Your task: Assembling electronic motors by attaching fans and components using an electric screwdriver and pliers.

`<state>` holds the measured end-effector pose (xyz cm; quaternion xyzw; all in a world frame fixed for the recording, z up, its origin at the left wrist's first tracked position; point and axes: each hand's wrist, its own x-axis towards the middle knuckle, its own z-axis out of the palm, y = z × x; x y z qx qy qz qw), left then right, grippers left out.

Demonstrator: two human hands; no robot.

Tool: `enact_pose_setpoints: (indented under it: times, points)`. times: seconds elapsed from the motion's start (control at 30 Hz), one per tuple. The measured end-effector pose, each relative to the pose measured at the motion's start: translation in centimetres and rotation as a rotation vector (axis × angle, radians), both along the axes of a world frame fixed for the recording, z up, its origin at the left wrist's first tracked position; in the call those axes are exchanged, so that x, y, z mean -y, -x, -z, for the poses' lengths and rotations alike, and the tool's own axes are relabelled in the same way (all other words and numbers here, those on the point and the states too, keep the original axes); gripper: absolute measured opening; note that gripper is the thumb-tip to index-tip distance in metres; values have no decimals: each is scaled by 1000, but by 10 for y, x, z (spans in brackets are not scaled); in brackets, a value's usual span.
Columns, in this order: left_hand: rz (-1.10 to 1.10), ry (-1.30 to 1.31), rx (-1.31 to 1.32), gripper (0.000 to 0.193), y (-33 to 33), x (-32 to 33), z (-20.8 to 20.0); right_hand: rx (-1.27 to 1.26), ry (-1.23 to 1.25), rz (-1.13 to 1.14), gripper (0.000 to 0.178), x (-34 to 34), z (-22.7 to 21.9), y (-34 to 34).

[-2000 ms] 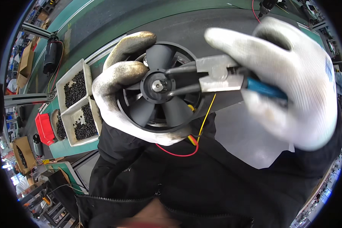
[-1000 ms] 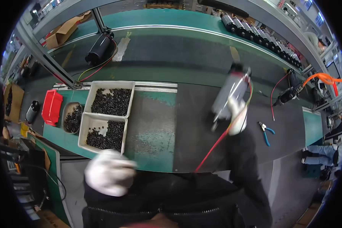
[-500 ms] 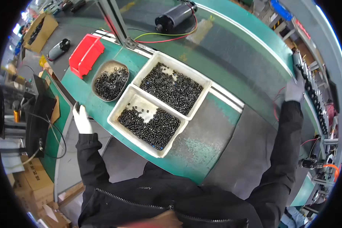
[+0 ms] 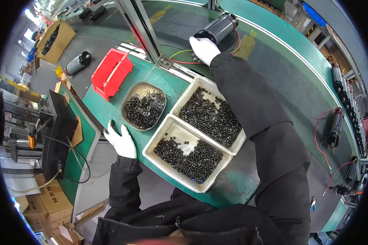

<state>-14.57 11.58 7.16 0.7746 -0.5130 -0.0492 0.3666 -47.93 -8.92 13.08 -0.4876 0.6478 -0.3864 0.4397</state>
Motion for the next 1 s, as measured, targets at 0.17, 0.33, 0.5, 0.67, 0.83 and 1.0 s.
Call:
enact_pose_setpoints:
  times: [0.17, 0.33, 0.5, 0.67, 0.83, 1.0]
  points:
    - [-19, 14, -36, 55, -6, -7, -2, 96, 138, -22, 45, 29, 20, -22]
    - [-5, 21, -51, 57, 7, 2, 1, 125, 190, 155, 41, 40, 41, 39]
    - [-24, 26, -77, 55, 4, 1, -3, -1123, 115, -264, 45, -79, -86, 123]
    - [-5, 20, -42, 54, -8, -1, 3, -1231, -233, -238, 33, -206, -156, 100]
    - [24, 15, 43, 54, -5, 5, 6, -1194, -100, -168, 27, -346, -151, 131]
    - [247, 93, 263, 46, -43, -39, -35, -948, -196, 3, 27, -433, -152, 135]
